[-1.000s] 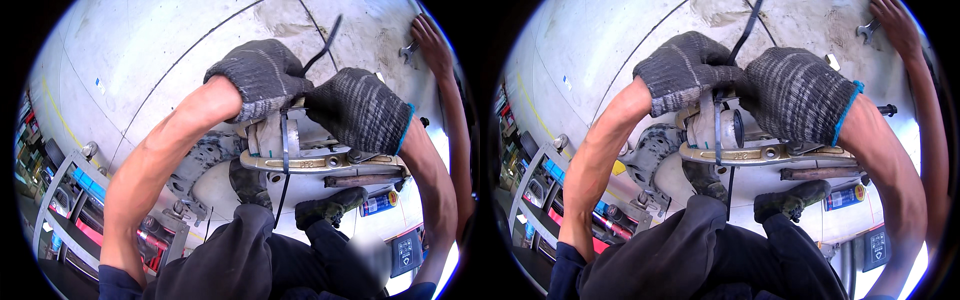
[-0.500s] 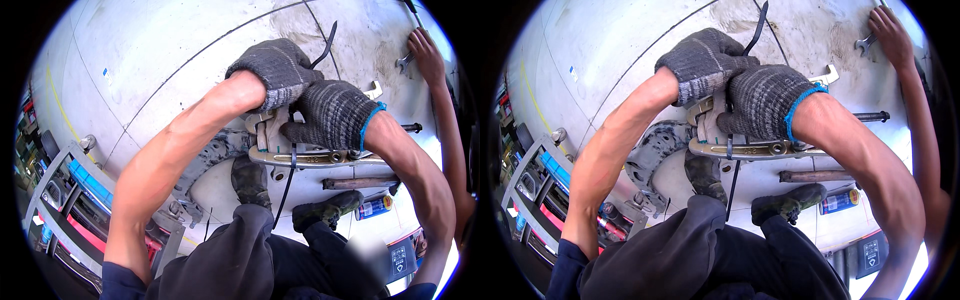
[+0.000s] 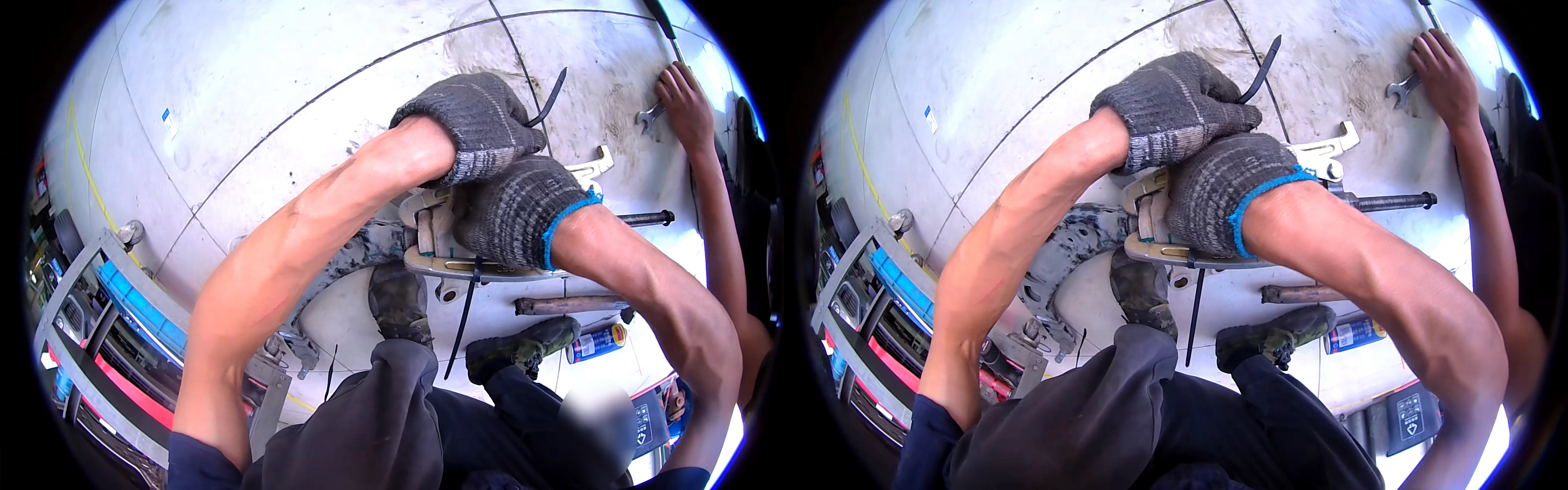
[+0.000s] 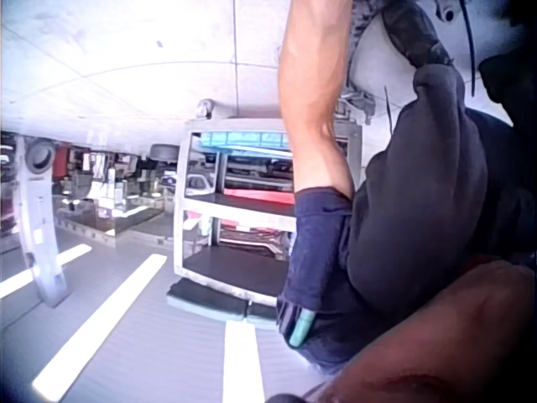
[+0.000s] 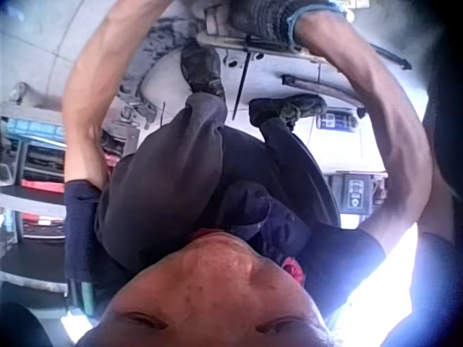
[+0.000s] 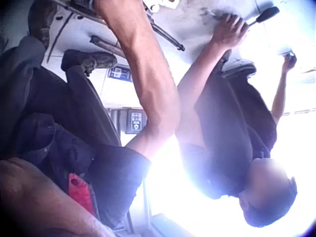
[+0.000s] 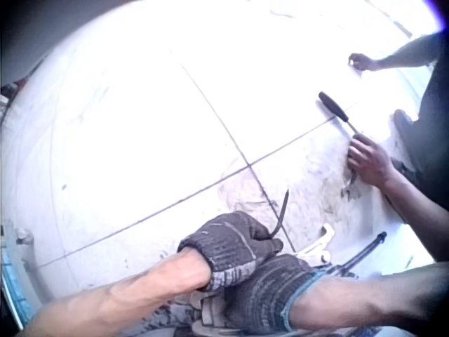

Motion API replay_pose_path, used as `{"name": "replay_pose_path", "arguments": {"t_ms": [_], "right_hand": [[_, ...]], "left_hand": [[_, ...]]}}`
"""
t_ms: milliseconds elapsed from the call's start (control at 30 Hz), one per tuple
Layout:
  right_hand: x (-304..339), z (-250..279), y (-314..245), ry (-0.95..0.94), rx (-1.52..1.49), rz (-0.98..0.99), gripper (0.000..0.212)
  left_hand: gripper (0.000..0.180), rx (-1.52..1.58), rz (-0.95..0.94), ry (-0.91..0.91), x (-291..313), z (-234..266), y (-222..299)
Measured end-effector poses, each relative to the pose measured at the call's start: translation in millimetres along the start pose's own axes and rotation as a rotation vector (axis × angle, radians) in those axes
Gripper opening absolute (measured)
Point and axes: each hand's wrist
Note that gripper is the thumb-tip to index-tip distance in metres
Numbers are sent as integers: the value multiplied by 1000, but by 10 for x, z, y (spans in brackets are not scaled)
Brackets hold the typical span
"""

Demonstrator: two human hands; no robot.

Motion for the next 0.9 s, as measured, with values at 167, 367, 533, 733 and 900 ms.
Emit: {"name": "replay_pose_path", "arguments": {"t_ms": [167, 367, 533, 733, 900], "right_hand": [[78, -9, 72, 8, -46, -74, 44], [41, -204, 55, 128, -188, -59, 40], [219, -253, 121, 266, -239, 3, 34], [424, -15, 345, 200, -526, 37, 31], [813, 165, 553, 46, -720, 1, 38]], "left_hand": [[48, 254, -112, 44, 89, 125, -196], [47, 463, -7, -116, 687, -93, -642], [50, 504, 57, -175, 660, -66, -543], [52, 704, -161, -174, 514, 29, -796], [36, -183, -275, -210, 166, 16, -196]]}}
Point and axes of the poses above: each hand's wrist, its own x-axis away from the middle knuckle, its own z-axis out of the back of the hand, y = z × x, and after that the axes turned 8 degrees about -z, right-handed
